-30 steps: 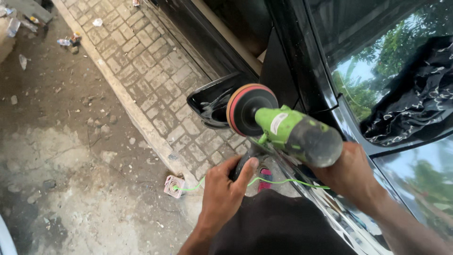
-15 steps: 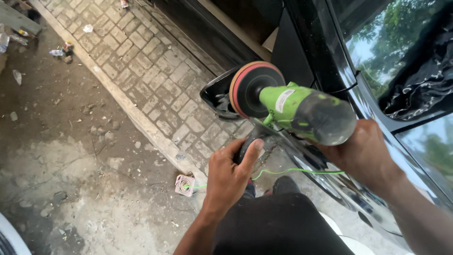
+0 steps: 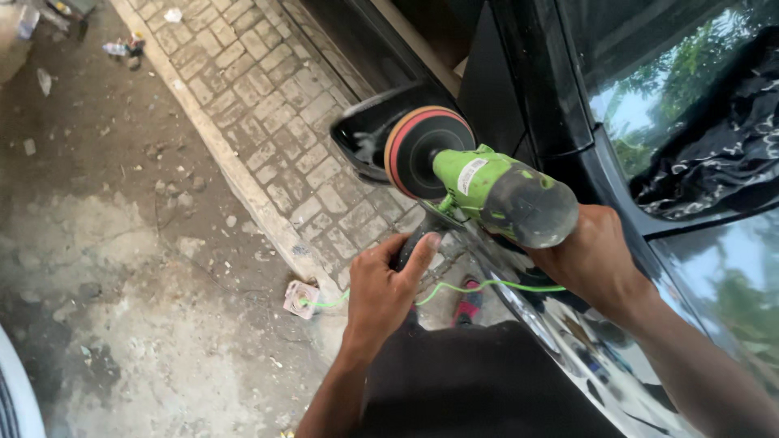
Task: The person applies a white polishing compound to the side mirror of a black car and then polishes the mirror cover using an electric polishing tool with a foam pad.
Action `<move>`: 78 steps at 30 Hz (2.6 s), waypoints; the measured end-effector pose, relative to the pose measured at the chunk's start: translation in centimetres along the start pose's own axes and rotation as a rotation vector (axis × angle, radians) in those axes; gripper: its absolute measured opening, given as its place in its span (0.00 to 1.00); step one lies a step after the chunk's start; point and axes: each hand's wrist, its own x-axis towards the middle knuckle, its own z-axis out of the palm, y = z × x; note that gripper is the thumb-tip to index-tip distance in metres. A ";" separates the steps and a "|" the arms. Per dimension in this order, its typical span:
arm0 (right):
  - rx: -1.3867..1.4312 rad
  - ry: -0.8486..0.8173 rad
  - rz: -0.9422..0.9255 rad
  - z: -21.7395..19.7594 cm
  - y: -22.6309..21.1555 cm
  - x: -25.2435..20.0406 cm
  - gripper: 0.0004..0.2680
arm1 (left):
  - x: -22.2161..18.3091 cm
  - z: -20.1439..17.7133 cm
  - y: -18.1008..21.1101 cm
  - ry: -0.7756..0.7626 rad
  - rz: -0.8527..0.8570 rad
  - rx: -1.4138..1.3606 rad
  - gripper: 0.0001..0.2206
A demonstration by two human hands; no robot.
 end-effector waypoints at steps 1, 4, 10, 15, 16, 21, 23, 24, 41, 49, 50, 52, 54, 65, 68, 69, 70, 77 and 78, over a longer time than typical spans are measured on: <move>-0.021 -0.003 0.005 0.0 0.3 -0.3 0.04 | -0.3 0.6 -0.1 0.017 0.001 -0.010 0.21; -0.033 0.030 -0.042 0.0 1.1 -0.6 0.06 | -0.7 2.0 0.0 0.030 -0.026 -0.005 0.22; -0.040 0.015 -0.089 -1.0 2.1 -0.5 0.08 | -0.1 3.3 0.1 -0.004 -0.023 0.025 0.23; -0.163 -0.095 -0.014 -2.4 1.4 2.2 0.13 | 1.2 2.2 0.7 0.010 0.007 -0.022 0.26; -0.189 -0.108 -0.006 -2.7 1.2 2.9 0.14 | 1.6 1.8 0.9 0.002 0.009 -0.021 0.28; -0.178 -0.014 -0.150 -4.1 -0.7 5.8 0.15 | 4.3 -0.3 1.5 -0.021 0.016 -0.061 0.30; -0.189 0.041 -0.189 -4.4 -1.4 5.9 0.15 | 5.3 -0.7 1.7 -0.045 0.022 -0.052 0.30; -0.197 0.071 -0.211 -4.8 -1.7 5.9 0.14 | 5.6 -0.7 2.2 -0.048 0.049 -0.028 0.30; -0.153 0.059 -0.112 -3.1 -3.8 6.2 0.14 | 4.6 -3.4 2.3 -0.058 0.017 -0.029 0.31; -0.202 0.059 -0.312 -5.4 -3.0 8.7 0.16 | 3.8 -1.9 2.8 0.026 -0.040 -0.203 0.27; -0.203 0.070 -0.323 -5.3 -3.1 9.1 0.17 | 3.8 -2.0 2.9 0.047 -0.035 -0.202 0.28; -0.199 0.079 -0.346 -5.1 -3.4 9.3 0.18 | 3.4 -2.1 2.6 0.090 -0.030 -0.196 0.29; -0.192 0.071 -0.369 -4.5 -3.7 9.2 0.18 | 3.0 -2.3 2.1 0.100 -0.043 -0.192 0.28; -0.213 -0.078 -0.106 -0.9 -4.7 4.5 0.14 | 0.4 -2.8 -1.7 0.066 0.029 -0.074 0.29; -0.265 -0.072 -0.085 -0.6 -3.7 3.3 0.15 | 0.0 -2.0 -2.3 -0.007 0.055 -0.087 0.29; -0.286 -0.069 -0.084 -0.6 -3.5 3.1 0.15 | 0.4 -1.8 -2.2 -0.019 0.059 -0.072 0.28; -0.274 -0.075 -0.061 -0.8 -3.5 3.0 0.14 | 0.9 -1.8 -2.0 -0.030 0.067 -0.057 0.28; -0.199 0.025 -0.059 -0.5 -5.1 3.1 0.12 | 1.8 -3.1 -1.8 -0.006 0.088 -0.062 0.29; -0.189 0.037 -0.048 -0.2 -5.4 3.0 0.12 | 1.5 -3.3 -1.9 0.007 0.093 -0.050 0.29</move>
